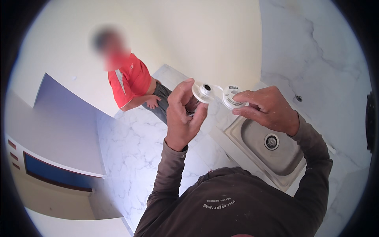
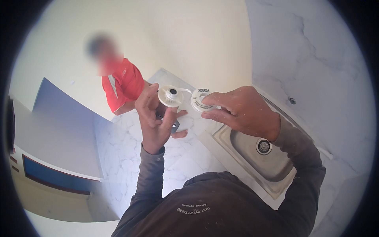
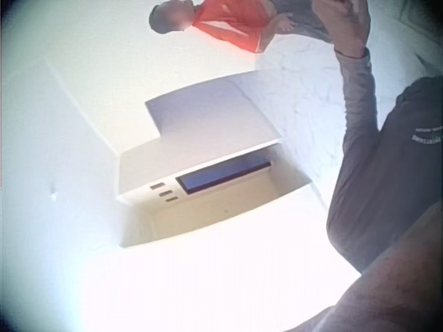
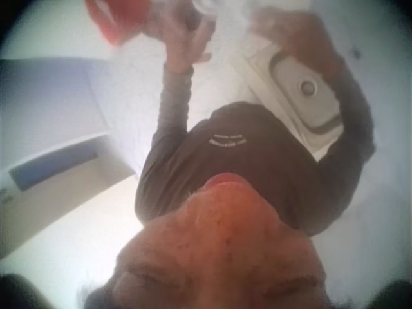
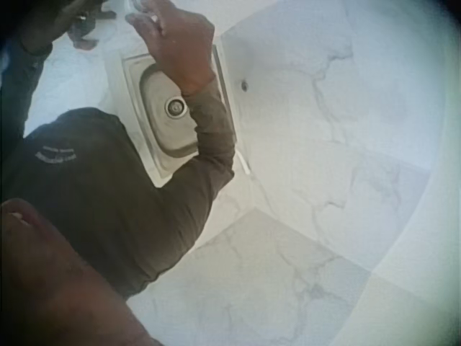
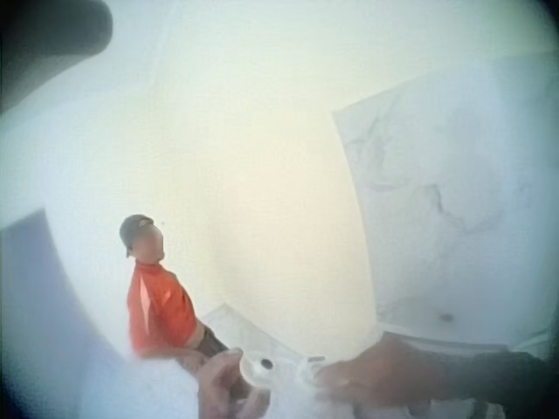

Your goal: The person wraps thread seal tape around a pipe fitting, screws it into the sink, and attaches a faucet. He then turns on the water to test the installation.

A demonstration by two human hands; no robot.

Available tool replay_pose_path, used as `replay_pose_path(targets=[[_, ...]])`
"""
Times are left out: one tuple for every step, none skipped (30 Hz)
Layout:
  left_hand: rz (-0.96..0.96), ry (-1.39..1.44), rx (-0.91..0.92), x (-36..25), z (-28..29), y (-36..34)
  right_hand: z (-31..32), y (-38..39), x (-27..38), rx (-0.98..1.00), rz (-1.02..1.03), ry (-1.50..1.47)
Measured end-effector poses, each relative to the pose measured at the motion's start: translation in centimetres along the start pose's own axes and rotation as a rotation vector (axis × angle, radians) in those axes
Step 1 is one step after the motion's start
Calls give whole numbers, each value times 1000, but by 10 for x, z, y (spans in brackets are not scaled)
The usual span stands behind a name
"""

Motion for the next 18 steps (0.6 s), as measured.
replay_pose_path(targets=[[-72, 6, -5, -5, 0, 5, -1, 5, 7, -3, 4, 21], [-101, -20, 19, -12, 4, 18, -5, 13, 19, 5, 23, 32], [-121, -48, 47, -22, 6, 31, -7, 22, 31, -2, 30, 54], [-141, -75, 76, -30, 8, 44, -10, 32, 46, -3, 42, 65], [-179, -98, 66, -37, 8, 53, -10, 39, 56, 3, 63, 57], [-215, -121, 57, -43, 7, 59, -10, 43, 64, -3, 79, 67], [-249, -142, 49, -48, 7, 60, -9, 44, 69, -6, 96, 62], [-293, -171, 58, -53, 5, 64, -8, 45, 72, 7, 108, 24], [-236, -202, 46, -49, 7, 53, -5, 37, 65, 36, 79, 4], [-225, -242, 52, -49, 7, 49, -1, 34, 62, 59, 64, -26], [-219, -279, 59, -49, 8, 45, 0, 32, 61, 83, 31, -55], [-255, -307, 53, -50, 8, 42, 2, 31, 62, 101, 20, -89], [-289, -336, 47, -51, 8, 39, 4, 29, 62, 124, -8, -131], [-323, -365, 42, -52, 7, 38, 4, 29, 64, 166, -51, -180], [-335, -353, 50, -54, 7, 39, 7, 28, 68, 158, -47, -211], [-350, -339, 58, -56, 5, 40, 9, 27, 74, 168, -58, -248], [-365, -325, 66, -59, 5, 43, 9, 27, 78, 198, -102, -280], [-342, -326, 75, -60, 3, 44, 10, 26, 83, 196, -131, -344]])
Point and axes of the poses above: each hand's wrist, its own y-axis away from the middle knuckle, its own z-axis out of the back of the hand, x = y × z, the point moved 4 cm from there along -y, towards the middle knuckle, and after that the axes turned 6 degrees about z, right-handed, at the moved point
